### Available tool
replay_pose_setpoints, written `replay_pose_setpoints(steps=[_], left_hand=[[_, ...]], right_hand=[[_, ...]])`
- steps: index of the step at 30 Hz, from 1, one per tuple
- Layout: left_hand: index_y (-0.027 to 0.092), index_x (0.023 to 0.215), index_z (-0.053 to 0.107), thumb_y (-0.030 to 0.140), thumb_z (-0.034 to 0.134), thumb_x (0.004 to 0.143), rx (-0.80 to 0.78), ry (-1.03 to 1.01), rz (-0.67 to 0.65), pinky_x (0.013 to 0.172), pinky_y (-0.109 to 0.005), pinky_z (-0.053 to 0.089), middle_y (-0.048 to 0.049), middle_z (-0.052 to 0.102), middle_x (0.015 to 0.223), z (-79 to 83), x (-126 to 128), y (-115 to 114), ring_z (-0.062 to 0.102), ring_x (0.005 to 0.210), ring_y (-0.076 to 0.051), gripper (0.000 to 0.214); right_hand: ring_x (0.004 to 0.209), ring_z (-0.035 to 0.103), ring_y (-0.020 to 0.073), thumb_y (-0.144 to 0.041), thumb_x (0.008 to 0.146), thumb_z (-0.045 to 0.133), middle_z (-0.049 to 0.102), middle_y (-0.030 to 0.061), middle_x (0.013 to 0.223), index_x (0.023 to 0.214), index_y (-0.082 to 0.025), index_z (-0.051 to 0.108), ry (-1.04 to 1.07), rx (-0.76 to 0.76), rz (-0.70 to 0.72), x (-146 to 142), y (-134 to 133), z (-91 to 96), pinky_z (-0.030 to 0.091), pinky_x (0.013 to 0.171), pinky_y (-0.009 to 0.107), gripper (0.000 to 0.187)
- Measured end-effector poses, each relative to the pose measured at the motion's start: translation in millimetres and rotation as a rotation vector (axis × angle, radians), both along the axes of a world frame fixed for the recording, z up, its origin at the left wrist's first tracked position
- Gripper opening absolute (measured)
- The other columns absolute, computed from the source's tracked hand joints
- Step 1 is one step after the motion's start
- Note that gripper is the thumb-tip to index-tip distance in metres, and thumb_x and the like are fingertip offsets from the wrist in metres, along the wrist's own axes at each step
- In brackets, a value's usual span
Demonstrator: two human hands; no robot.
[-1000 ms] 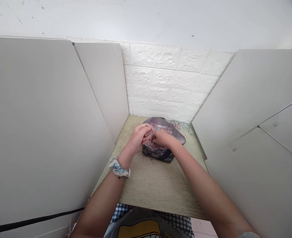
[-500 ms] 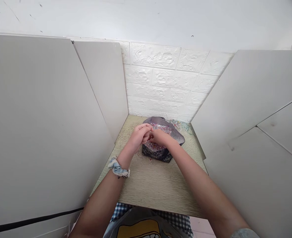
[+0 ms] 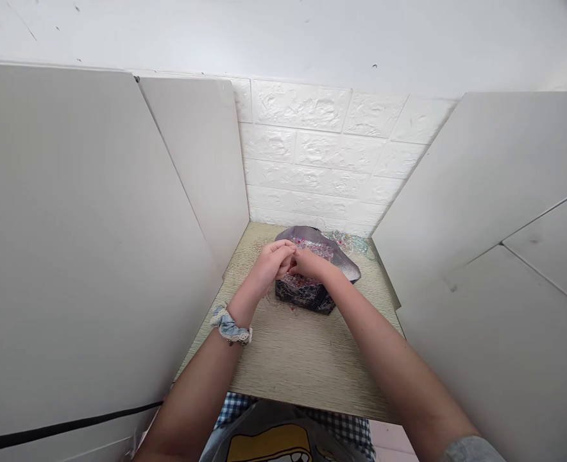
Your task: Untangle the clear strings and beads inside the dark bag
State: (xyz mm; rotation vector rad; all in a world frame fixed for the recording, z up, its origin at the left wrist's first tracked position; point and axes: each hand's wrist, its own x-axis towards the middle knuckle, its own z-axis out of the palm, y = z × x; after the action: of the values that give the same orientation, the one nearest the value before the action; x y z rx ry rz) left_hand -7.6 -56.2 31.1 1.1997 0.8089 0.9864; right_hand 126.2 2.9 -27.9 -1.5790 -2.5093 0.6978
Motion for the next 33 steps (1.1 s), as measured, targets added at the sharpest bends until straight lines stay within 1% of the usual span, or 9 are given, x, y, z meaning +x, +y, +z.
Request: replay_pose_setpoints(steps=[4,7,9,11,15,18,23,28,33], left_hand=[[0.015,0.064,0.048,0.025,0.047,0.071,0.006,0.036,0.013,0.035,-0.016,0.012,0.008,0.02,0.042,-2.6,1.0,1.2,0.015,0.036,-0.003,0.012],[0.015,0.069,0.053,0.031,0.049,0.072,0.048,0.132,0.054,0.035,-0.017,0.014,0.008,0.022,0.041,-5.9,3.4,3.5,0.017,0.035,-0.003,0.017],[0.014,0.073,0.057,0.035,0.05,0.072,0.107,0.193,0.079,0.036,-0.018,0.016,0.0073,0.027,0.041,-7.8,5.0,5.1,0.02,0.035,-0.003,0.021],[0.014,0.075,0.059,0.036,0.051,0.071,0.169,0.232,0.092,0.037,-0.018,0.019,0.006,0.034,0.043,-8.7,6.2,5.8,0.024,0.037,-0.003,0.024],[0.014,0.069,0.057,0.031,0.05,0.071,0.221,0.275,0.062,0.039,-0.018,0.022,0.0056,0.037,0.042,-8.5,7.0,3.7,0.028,0.037,-0.004,0.019],[0.014,0.066,0.054,0.027,0.047,0.071,0.205,0.281,0.021,0.039,-0.018,0.023,0.0052,0.039,0.041,-8.4,7.6,1.2,0.031,0.037,-0.005,0.016],[0.013,0.061,0.055,0.024,0.049,0.068,0.252,0.3,0.038,0.042,-0.018,0.024,0.005,0.039,0.044,-6.4,9.6,-1.0,0.03,0.04,-0.004,0.014],[0.012,0.064,0.059,0.028,0.051,0.069,0.309,0.331,0.052,0.051,-0.018,0.033,0.0003,0.054,0.06,-3.1,11.2,-3.3,0.043,0.054,-0.007,0.019],[0.011,0.067,0.06,0.031,0.05,0.071,0.345,0.365,0.038,0.057,-0.02,0.036,-0.0016,0.058,0.065,-4.6,10.8,-4.3,0.048,0.062,-0.01,0.023]], right_hand=[[0.061,0.045,0.0098,-0.014,0.071,0.049,0.054,0.0012,0.066,0.066,-0.013,0.052,0.025,0.027,-0.056,9.0,-11.7,17.3,0.031,0.055,0.02,0.006],[0.061,0.045,0.0102,-0.02,0.075,0.045,0.053,0.0005,0.064,0.067,-0.014,0.052,0.161,0.115,-0.19,20.6,-24.2,34.5,0.032,0.057,0.021,0.013],[0.06,0.046,0.0103,-0.024,0.076,0.045,0.053,0.0001,0.064,0.071,-0.015,0.053,0.366,0.127,-0.293,27.0,-34.4,42.6,0.035,0.058,0.022,0.013],[0.062,0.05,0.0106,-0.028,0.074,0.048,0.053,0.0003,0.067,0.074,-0.015,0.053,0.652,0.051,-0.35,29.8,-45.5,45.5,0.039,0.061,0.022,0.014],[0.065,0.053,0.0092,-0.033,0.068,0.057,0.053,0.0001,0.072,0.078,-0.015,0.049,1.253,-0.157,-0.419,23.7,-65.4,38.6,0.045,0.07,0.026,0.022],[0.063,0.053,0.008,-0.034,0.064,0.062,0.053,-0.0006,0.071,0.078,-0.016,0.049,1.49,-0.195,-0.435,15.7,-73.6,30.1,0.047,0.07,0.026,0.026],[0.063,0.051,0.0072,-0.03,0.065,0.065,0.053,-0.0011,0.068,0.077,-0.017,0.053,1.679,-0.208,-0.393,9.3,-76.5,22.1,0.047,0.071,0.025,0.021],[0.064,0.052,0.0069,-0.028,0.065,0.066,0.056,-0.0007,0.068,0.076,-0.017,0.057,1.742,-0.254,-0.394,6.7,-78.6,20.3,0.048,0.072,0.023,0.018],[0.064,0.053,0.0074,-0.028,0.062,0.069,0.057,-0.0005,0.065,0.073,-0.016,0.06,1.793,-0.248,-0.428,2.8,-80.5,20.7,0.049,0.069,0.022,0.018]])
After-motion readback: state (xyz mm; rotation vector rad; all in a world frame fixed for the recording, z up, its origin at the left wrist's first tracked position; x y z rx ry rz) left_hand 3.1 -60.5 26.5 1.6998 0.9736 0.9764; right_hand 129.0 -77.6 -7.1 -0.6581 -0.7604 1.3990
